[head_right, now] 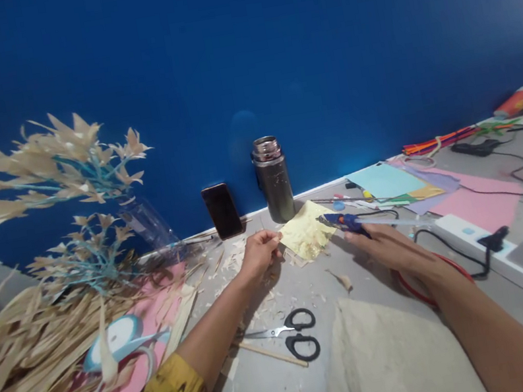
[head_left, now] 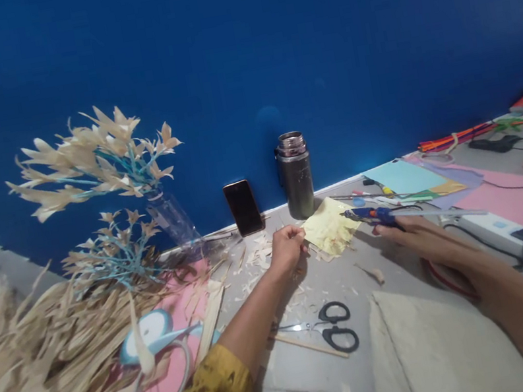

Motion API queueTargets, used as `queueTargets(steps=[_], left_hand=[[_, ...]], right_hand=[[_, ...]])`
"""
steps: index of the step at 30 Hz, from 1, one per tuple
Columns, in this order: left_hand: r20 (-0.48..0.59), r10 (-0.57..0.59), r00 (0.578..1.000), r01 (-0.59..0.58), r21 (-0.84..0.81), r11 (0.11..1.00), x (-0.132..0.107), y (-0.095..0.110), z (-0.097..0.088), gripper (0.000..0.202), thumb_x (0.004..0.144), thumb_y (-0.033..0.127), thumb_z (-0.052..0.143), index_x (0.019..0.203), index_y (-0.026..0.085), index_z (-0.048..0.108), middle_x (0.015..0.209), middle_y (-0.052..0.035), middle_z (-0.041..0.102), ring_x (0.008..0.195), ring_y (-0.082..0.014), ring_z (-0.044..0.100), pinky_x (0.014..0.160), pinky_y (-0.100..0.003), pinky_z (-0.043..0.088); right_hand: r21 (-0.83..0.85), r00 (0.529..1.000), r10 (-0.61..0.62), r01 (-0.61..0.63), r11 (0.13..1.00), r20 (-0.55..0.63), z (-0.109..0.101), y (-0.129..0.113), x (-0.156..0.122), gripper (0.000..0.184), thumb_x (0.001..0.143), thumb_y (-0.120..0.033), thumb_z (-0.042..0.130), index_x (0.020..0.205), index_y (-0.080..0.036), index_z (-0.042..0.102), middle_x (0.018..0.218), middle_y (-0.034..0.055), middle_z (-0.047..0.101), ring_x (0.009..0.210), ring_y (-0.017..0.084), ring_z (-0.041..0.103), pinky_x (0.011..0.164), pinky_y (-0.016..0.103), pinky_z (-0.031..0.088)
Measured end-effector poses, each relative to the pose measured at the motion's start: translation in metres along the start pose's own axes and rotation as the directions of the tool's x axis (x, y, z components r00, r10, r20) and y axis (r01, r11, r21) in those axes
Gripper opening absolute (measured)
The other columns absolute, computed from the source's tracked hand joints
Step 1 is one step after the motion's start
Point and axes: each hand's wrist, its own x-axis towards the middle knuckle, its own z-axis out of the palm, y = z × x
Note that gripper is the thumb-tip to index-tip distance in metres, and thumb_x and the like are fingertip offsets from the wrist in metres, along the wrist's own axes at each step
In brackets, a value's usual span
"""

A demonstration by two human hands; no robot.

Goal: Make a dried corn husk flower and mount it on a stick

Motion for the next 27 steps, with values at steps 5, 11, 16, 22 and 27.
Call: queueTargets(steps=[5,11,16,22,27], left_hand=[[0.002,-0.033,0.999,0.033,-0.083,0.996,0.002,-0.001,0.000,0.017,0.079,0.019,0.073,0.068,0.016,0.060,0.043,0.0037,0.051,0.036,-0.0061,0.041,0.042,-0.018,0.026],[0.082,-0.095,0.992,0.112,-0.242,0.964,-0.007,0.009,0.001,0.013,0.076,0.012,0.074,0.070,0.012,0.062,0.057,0.0007,0.059,0.040,-0.0034,0.041,0.041,-0.018,0.024],[0.219,-0.201,0.955,0.269,-0.355,0.895,-0.017,0.017,0.006,0.017,0.072,0.010,0.079,0.073,0.010,0.062,0.065,-0.0038,0.063,0.042,-0.0030,0.044,0.039,-0.015,0.022],[0.310,-0.247,0.918,0.366,-0.421,0.830,-0.024,0.024,0.008,0.012,0.072,0.003,0.074,0.072,0.008,0.063,0.066,-0.0044,0.062,0.044,-0.0023,0.044,0.037,-0.013,0.023],[0.326,-0.263,0.908,0.394,-0.448,0.803,-0.025,0.025,0.009,0.013,0.069,0.000,0.074,0.072,0.008,0.064,0.066,-0.0046,0.062,0.046,-0.0028,0.046,0.037,-0.012,0.025]], right_hand=[[-0.094,0.990,0.144,-0.143,0.985,0.005,-0.001,0.006,-0.001,0.050,0.086,-0.067,0.056,0.084,-0.022,0.078,0.102,0.0126,0.075,0.108,0.036,0.066,0.090,0.046,0.053],[0.425,0.988,0.124,-0.153,0.892,0.094,0.003,-0.008,-0.005,0.062,0.084,-0.072,0.058,0.097,-0.015,0.078,0.089,0.0123,0.074,0.075,0.025,0.065,0.067,0.037,0.054],[0.521,0.989,0.125,-0.148,0.841,0.079,0.012,-0.014,-0.012,0.063,0.079,-0.072,0.066,0.102,-0.014,0.079,0.100,0.0145,0.076,0.084,0.027,0.067,0.073,0.036,0.056],[0.395,0.994,0.049,-0.082,0.915,0.093,0.015,-0.023,-0.015,0.059,0.084,-0.072,0.061,0.096,-0.018,0.081,0.096,0.0125,0.076,0.095,0.032,0.068,0.088,0.042,0.054],[0.379,0.996,0.041,-0.067,0.923,0.075,0.014,-0.026,-0.015,0.062,0.082,-0.074,0.060,0.094,-0.017,0.081,0.096,0.0139,0.077,0.093,0.032,0.069,0.085,0.042,0.055]])
